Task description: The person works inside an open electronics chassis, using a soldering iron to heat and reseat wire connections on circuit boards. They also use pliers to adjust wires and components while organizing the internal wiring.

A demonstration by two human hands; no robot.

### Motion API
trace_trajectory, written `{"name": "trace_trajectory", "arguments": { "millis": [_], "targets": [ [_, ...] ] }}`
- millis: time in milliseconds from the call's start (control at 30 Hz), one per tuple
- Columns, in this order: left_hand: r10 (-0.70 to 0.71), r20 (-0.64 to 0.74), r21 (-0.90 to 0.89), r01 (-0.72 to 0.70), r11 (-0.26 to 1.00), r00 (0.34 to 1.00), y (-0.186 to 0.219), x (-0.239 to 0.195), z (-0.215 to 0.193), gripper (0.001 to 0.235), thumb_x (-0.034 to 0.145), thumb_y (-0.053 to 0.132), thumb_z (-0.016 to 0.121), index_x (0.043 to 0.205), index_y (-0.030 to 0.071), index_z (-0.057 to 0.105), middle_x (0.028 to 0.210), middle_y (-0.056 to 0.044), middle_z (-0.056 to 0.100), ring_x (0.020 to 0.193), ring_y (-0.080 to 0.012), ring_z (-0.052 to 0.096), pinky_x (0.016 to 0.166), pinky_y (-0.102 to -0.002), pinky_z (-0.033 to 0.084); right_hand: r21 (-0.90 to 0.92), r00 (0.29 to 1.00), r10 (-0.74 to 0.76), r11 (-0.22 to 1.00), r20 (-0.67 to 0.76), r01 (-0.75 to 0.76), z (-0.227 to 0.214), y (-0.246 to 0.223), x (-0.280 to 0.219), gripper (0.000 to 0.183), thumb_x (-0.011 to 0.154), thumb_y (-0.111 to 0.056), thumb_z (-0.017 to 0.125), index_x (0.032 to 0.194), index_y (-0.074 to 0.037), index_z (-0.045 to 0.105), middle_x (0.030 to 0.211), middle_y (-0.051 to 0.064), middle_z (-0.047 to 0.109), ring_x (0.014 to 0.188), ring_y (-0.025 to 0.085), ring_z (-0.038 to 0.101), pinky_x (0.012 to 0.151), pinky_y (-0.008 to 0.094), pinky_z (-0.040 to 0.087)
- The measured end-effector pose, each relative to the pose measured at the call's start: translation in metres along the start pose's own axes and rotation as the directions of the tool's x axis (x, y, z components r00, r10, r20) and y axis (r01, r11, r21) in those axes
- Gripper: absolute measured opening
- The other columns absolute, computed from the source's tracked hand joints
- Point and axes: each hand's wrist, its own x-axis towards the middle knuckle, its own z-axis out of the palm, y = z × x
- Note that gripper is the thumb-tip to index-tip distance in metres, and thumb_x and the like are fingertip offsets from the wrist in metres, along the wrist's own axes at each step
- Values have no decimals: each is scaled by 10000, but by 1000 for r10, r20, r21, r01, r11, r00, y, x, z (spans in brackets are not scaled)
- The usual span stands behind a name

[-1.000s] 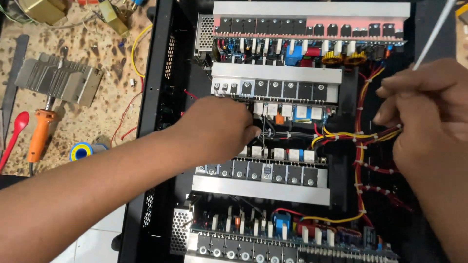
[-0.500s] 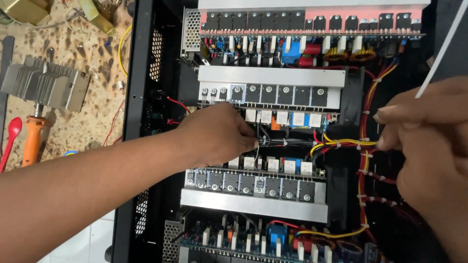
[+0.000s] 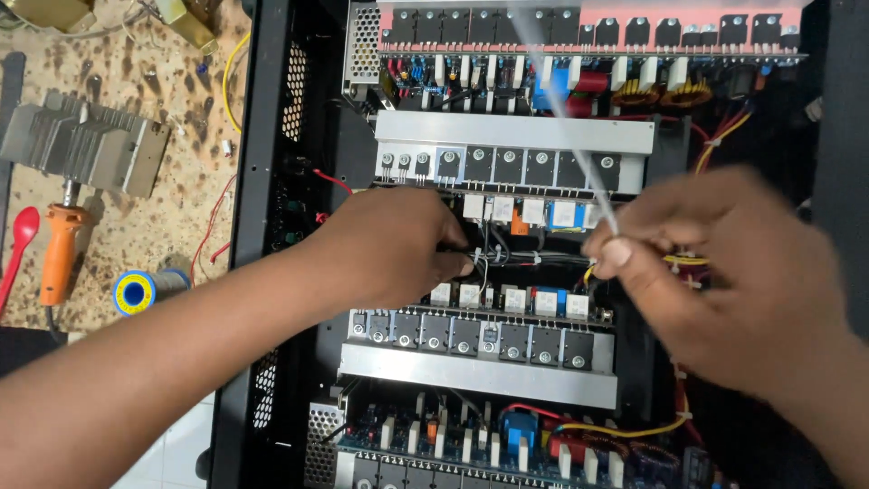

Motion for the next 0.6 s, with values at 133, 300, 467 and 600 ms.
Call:
{"name": "trace_trajectory", "arguments": {
  "millis": [133,300,467,600],
  "targets": [
    [107,-125,7,-107,994,986,-16,4,13,257,957,464,634,999,305,831,933,50,814,959,-290,717,946,-456,492,-37,991,129,991,-39,-131,-7,-6,1,290,988,-99,623,1265,-60,701,1054,147,767,984,259,777,837,413,656],
    [129,-190,-12,-133,991,973,-23,8,23,245,956,464,643,880,324,829,773,29,782,859,-309,697,990,-443,439,-86,929,79,995,362,-51,13,24,1,296,1010,-361,480,1096,-222,726,1147,1,784,1073,174,767,811,400,585],
    [164,-222,-36,-176,984,961,-27,9,30,266,990,420,614,895,288,825,854,21,786,889,-300,702,924,-424,456,-144,777,116,989,619,-34,25,32,0,371,1029,-427,391,1259,-309,656,1107,-18,657,870,227,680,768,470,589],
    [171,-251,-14,-180,983,953,-27,9,30,280,993,429,620,853,289,818,811,3,773,843,-321,696,846,-440,476,-128,818,14,989,575,73,27,33,-3,304,1032,-358,422,1205,-254,649,1199,5,640,1042,235,662,788,460,603]
  ]
}}
